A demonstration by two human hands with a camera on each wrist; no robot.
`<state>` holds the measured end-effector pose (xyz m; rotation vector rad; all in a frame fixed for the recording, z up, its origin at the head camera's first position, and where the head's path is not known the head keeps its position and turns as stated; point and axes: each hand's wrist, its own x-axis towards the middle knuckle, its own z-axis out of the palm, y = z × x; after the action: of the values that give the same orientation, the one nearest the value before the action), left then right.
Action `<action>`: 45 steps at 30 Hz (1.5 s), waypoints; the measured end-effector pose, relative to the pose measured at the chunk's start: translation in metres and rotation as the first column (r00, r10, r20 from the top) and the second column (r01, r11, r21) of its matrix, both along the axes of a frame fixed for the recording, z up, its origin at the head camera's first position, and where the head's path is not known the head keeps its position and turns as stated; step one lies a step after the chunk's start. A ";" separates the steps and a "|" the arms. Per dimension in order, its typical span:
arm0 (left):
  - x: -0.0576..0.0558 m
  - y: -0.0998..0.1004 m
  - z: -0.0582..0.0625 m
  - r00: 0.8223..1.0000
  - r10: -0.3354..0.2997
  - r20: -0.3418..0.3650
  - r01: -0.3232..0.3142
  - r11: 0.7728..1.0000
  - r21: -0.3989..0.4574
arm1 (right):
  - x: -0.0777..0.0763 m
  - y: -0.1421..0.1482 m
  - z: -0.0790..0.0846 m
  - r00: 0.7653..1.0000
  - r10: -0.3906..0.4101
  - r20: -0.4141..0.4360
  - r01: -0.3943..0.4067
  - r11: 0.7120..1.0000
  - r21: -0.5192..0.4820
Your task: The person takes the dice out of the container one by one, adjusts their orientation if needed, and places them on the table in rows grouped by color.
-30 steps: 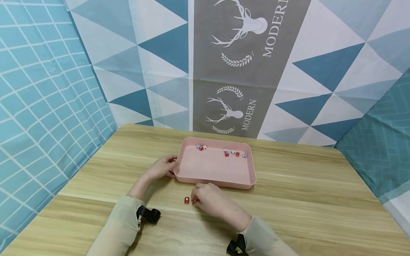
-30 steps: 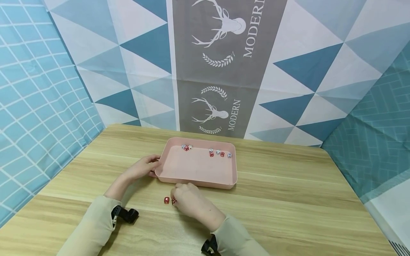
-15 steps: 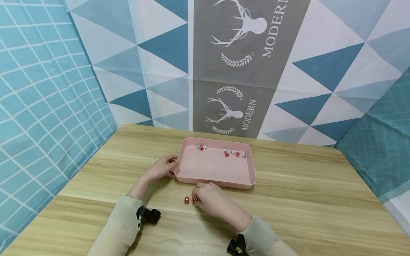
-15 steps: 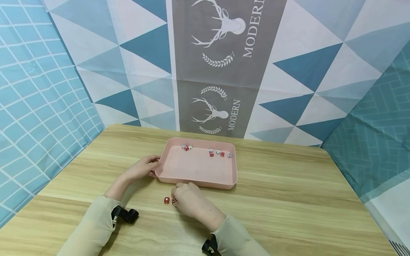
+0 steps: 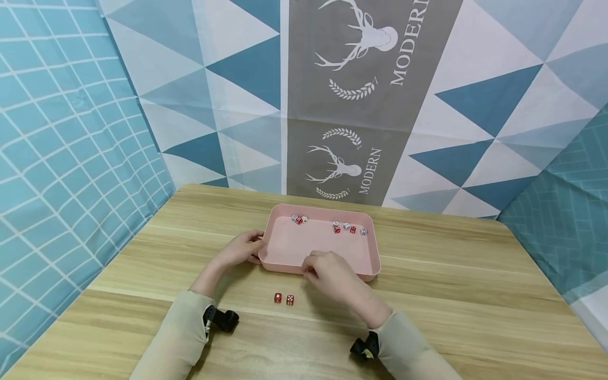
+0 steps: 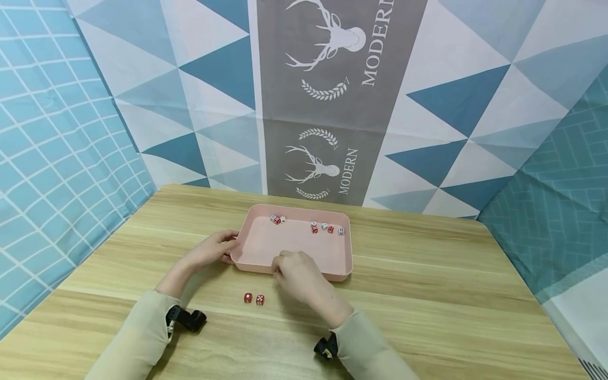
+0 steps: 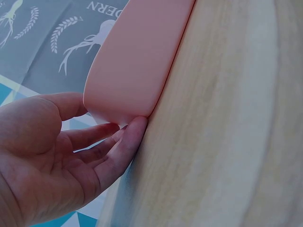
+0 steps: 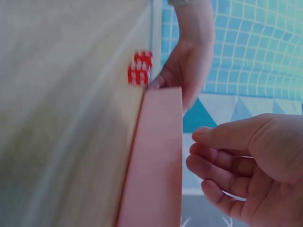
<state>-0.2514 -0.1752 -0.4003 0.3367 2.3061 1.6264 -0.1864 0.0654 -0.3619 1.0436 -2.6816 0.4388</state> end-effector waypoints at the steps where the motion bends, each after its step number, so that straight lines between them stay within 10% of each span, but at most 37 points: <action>1: 0.000 0.000 0.000 1.000 0.001 0.001 -0.001 1.000 0.001 | -0.002 0.003 0.001 1.000 -0.013 -0.005 0.013 1.000 -0.011; 20: 0.001 0.001 0.001 1.000 0.018 -0.003 -0.018 1.000 -0.006 | -0.045 0.052 0.001 0.971 -0.154 -0.184 0.138 0.986 -0.097; 45: -0.001 0.001 -0.004 1.000 0.025 0.017 -0.025 1.000 0.002 | -0.084 0.084 -0.020 0.948 -0.314 -0.054 0.315 0.949 0.012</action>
<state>-0.2527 -0.1738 -0.4038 0.2948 2.3042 1.6376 -0.2699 0.1491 -0.3822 0.6030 -2.7427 0.3173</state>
